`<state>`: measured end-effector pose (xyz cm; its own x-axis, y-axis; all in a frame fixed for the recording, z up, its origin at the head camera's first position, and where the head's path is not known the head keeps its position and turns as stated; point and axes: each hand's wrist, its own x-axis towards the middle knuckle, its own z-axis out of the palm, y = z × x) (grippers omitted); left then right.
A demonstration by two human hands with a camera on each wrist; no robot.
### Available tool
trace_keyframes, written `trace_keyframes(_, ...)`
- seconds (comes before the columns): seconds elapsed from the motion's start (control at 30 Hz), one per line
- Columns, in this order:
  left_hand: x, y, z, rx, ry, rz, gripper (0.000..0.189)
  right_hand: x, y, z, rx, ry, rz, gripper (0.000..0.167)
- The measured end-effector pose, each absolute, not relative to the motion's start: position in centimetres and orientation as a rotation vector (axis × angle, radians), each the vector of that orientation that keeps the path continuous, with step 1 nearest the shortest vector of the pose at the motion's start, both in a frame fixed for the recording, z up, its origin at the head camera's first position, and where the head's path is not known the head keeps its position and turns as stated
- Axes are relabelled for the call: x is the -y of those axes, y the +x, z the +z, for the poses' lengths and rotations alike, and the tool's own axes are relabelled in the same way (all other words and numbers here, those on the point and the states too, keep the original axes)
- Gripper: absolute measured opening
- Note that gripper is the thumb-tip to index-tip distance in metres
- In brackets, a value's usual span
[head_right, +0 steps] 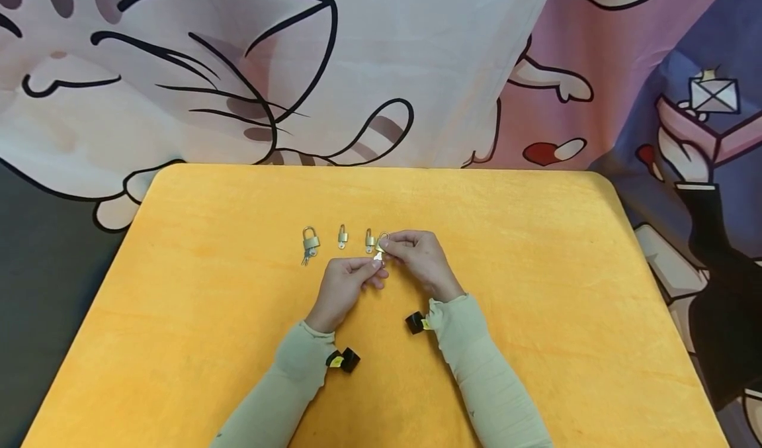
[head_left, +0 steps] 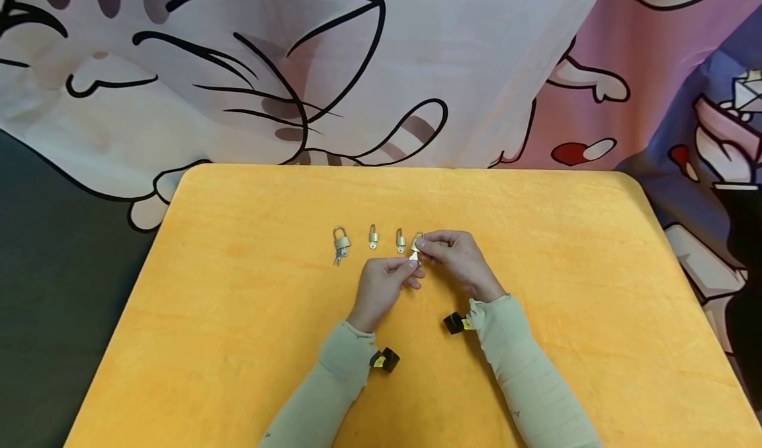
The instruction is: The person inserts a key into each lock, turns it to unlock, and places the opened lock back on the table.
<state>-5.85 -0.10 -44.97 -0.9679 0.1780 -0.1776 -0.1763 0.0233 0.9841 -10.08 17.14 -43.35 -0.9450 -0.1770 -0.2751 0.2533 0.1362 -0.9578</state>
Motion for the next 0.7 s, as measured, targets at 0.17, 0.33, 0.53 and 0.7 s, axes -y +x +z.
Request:
trace_keyframes(0.17, -0.01, -5.95, -45.05, -2.055, -0.023, 2.025, 0.025, -17.14, -10.05, -43.22, -2.099, 0.071, -1.868, 0.03)
trace_keyframes(0.33, 0.03, -5.76, -44.97, -2.031, -0.015, 2.071, 0.026, -17.17, -9.97, -43.1, -2.088, 0.081, -1.867, 0.029)
trace_keyframes(0.53, -0.02, -5.74, -44.88, -2.027, -0.034, 2.074, 0.026, -17.14, -9.98, -43.23, -2.096, 0.089, -1.855, 0.029)
trace_keyframes(0.7, 0.0, -5.72, -45.05, -2.033, -0.039, 2.067, 0.027, -17.12, -10.05, -43.25, -2.107, 0.078, -1.843, 0.031)
